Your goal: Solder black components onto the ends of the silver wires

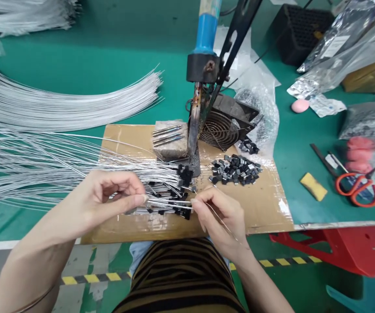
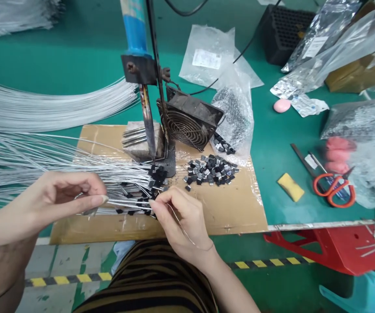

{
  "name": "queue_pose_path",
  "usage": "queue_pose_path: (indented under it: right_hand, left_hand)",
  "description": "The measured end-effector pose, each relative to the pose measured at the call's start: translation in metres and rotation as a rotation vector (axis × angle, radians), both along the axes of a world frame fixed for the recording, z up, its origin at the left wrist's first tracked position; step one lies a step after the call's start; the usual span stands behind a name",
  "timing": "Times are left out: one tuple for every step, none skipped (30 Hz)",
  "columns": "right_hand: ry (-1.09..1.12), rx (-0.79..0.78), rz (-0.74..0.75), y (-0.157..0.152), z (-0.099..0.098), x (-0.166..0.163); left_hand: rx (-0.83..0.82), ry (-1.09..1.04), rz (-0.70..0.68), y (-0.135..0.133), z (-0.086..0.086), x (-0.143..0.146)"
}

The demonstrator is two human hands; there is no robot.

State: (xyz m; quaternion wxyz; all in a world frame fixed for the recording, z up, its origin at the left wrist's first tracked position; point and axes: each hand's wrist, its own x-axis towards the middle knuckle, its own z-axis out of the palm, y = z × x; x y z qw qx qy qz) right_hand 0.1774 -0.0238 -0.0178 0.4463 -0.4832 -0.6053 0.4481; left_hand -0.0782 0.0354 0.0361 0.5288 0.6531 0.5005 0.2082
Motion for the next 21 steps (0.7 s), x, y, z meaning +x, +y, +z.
queue_pose_path:
  right_hand:
    - [-0.014,0.026,-0.020,0.000,-0.001,-0.001]
    - [-0.032,0.063,-0.036,0.000,-0.002,-0.002]
    - [-0.053,0.106,-0.045,0.000,-0.003,-0.003]
    - [-0.073,0.148,-0.047,0.001,-0.004,-0.003]
    - [-0.092,0.185,-0.043,0.001,-0.005,-0.004]
    - [-0.109,0.210,-0.036,0.002,-0.005,-0.004]
    - [-0.120,0.223,-0.030,0.002,-0.005,-0.004]
    - [-0.128,0.223,-0.024,0.002,-0.006,-0.005]
    - [-0.131,0.220,-0.017,0.003,-0.006,-0.005]
    - [-0.132,0.216,-0.011,0.003,-0.006,-0.005]
    - [-0.131,0.214,-0.007,0.003,-0.007,-0.005]
    - [-0.130,0.214,-0.008,0.003,-0.007,-0.005]
    - [-0.128,0.219,-0.013,0.004,-0.008,-0.005]
    - [-0.130,0.227,-0.018,0.004,-0.009,-0.005]
    - [-0.135,0.241,-0.027,0.004,-0.011,-0.005]
    - [-0.142,0.256,-0.034,0.004,-0.012,-0.005]
    - [-0.148,0.274,-0.038,0.004,-0.014,-0.005]
    - [-0.154,0.291,-0.042,0.005,-0.015,-0.005]
    - [-0.158,0.306,-0.050,0.005,-0.017,-0.006]
    - [-0.159,0.315,-0.060,0.005,-0.018,-0.007]
    - [-0.157,0.320,-0.070,0.005,-0.019,-0.009]
  left_hand:
    - [0.005,0.010,0.005,0.000,-0.002,0.000]
    - [0.020,0.024,0.011,0.001,-0.004,-0.001]
    - [0.043,0.048,0.015,0.001,-0.006,-0.001]
    - [0.072,0.077,0.021,0.000,-0.008,0.000]
    - [0.102,0.108,0.029,-0.001,-0.009,0.001]
    - [0.131,0.136,0.038,-0.003,-0.010,0.004]
    - [0.152,0.160,0.045,-0.006,-0.011,0.008]
    - [0.165,0.173,0.046,-0.009,-0.011,0.014]
    - [0.175,0.175,0.038,-0.012,-0.011,0.020]
    - [0.187,0.165,0.015,-0.016,-0.010,0.028]
    - [0.204,0.152,-0.015,-0.019,-0.009,0.035]
    - [0.221,0.151,-0.038,-0.022,-0.009,0.042]
    - [0.240,0.150,-0.047,-0.025,-0.009,0.049]
    - [0.247,0.153,-0.044,-0.026,-0.008,0.054]
    - [0.235,0.160,-0.033,-0.027,-0.008,0.057]
    - [0.212,0.159,-0.026,-0.027,-0.008,0.059]
    - [0.177,0.153,-0.020,-0.026,-0.008,0.061]
    - [0.135,0.139,-0.016,-0.025,-0.008,0.062]
    - [0.095,0.116,-0.011,-0.024,-0.009,0.062]
    - [0.061,0.084,0.003,-0.022,-0.009,0.063]
    - [0.032,0.050,0.023,-0.021,-0.009,0.063]
